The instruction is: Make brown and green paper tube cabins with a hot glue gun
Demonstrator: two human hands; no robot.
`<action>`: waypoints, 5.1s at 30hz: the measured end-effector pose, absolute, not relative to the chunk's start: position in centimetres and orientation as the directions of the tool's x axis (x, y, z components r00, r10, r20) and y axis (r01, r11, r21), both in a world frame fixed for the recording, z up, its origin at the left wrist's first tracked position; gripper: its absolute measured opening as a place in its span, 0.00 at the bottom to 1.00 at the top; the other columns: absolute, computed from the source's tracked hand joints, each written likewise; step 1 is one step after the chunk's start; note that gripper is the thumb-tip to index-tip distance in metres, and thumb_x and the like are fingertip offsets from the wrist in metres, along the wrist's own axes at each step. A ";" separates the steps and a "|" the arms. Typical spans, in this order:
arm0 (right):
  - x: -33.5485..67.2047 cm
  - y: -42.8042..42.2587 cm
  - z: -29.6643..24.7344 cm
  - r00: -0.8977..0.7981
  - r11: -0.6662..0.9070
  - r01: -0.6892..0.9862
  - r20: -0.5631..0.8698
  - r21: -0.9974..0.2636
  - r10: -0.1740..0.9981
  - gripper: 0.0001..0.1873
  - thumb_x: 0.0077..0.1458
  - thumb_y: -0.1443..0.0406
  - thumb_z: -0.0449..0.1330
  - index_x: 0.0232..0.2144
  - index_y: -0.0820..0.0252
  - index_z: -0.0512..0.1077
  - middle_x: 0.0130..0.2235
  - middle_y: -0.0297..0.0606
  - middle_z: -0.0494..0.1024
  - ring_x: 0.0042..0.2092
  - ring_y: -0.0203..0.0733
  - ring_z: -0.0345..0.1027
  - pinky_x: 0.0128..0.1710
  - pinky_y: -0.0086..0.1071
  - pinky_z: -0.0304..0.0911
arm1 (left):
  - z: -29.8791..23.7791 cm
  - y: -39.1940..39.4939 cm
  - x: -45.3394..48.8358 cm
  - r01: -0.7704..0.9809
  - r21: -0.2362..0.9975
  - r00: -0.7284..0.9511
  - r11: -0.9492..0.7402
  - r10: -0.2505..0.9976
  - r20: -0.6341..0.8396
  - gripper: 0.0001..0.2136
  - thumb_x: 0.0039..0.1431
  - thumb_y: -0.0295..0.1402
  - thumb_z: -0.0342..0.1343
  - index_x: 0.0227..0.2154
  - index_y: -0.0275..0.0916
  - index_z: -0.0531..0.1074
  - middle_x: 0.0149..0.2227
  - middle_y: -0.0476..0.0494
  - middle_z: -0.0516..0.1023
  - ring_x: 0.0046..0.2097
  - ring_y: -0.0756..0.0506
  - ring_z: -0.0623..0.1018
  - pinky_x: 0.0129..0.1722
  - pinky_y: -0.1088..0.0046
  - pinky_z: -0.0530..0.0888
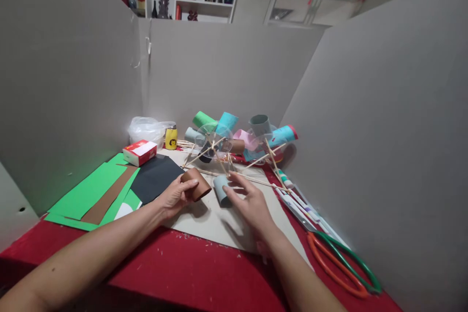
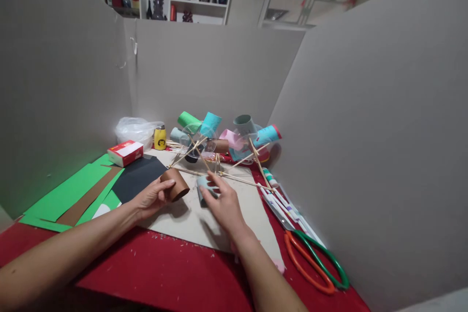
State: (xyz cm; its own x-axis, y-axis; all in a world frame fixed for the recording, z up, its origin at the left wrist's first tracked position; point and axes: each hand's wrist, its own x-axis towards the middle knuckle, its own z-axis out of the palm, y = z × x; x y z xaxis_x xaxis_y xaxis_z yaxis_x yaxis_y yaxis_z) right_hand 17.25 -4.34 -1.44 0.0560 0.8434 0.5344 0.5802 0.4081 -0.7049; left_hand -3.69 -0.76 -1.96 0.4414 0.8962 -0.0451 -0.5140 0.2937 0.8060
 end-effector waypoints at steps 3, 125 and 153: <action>16.1 -5.2 -1.8 -0.141 0.496 0.637 0.544 -0.590 0.827 0.24 0.53 0.60 0.60 0.52 0.61 0.69 0.45 0.46 0.78 0.41 0.47 0.73 0.42 0.40 0.69 | -2.2 -0.8 -3.7 -0.502 0.830 0.416 0.242 0.909 -0.014 0.23 0.45 0.32 0.69 0.44 0.38 0.68 0.42 0.40 0.76 0.41 0.45 0.76 0.39 0.70 0.73; 15.4 -7.3 0.0 -0.172 0.054 -0.149 0.080 -0.987 0.982 0.26 0.46 0.55 0.68 0.11 0.61 0.61 0.12 0.25 0.54 0.16 0.25 0.44 0.16 0.25 0.36 | -0.9 -2.5 -3.4 0.017 0.994 0.586 -0.108 0.807 0.078 0.20 0.57 0.44 0.53 0.17 0.33 0.68 0.14 0.50 0.70 0.15 0.55 0.69 0.16 0.82 0.65; 16.1 -7.0 -0.6 0.062 0.304 0.179 0.319 -0.936 0.946 0.25 0.52 0.54 0.64 0.12 0.60 0.65 0.13 0.29 0.62 0.18 0.30 0.50 0.19 0.29 0.43 | -0.6 -2.4 -3.7 -0.184 0.979 0.614 0.083 0.788 0.049 0.14 0.56 0.42 0.58 0.29 0.34 0.70 0.17 0.48 0.75 0.19 0.53 0.73 0.23 0.80 0.67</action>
State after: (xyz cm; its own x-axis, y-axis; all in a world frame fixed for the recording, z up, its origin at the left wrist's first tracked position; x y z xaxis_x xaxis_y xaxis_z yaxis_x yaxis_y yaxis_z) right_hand 16.15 -6.98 -0.57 0.0624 0.9456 0.3194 0.1788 0.3043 -0.9357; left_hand -3.68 -2.43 -0.55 0.6137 0.7880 0.0492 -0.1844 0.0825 0.9794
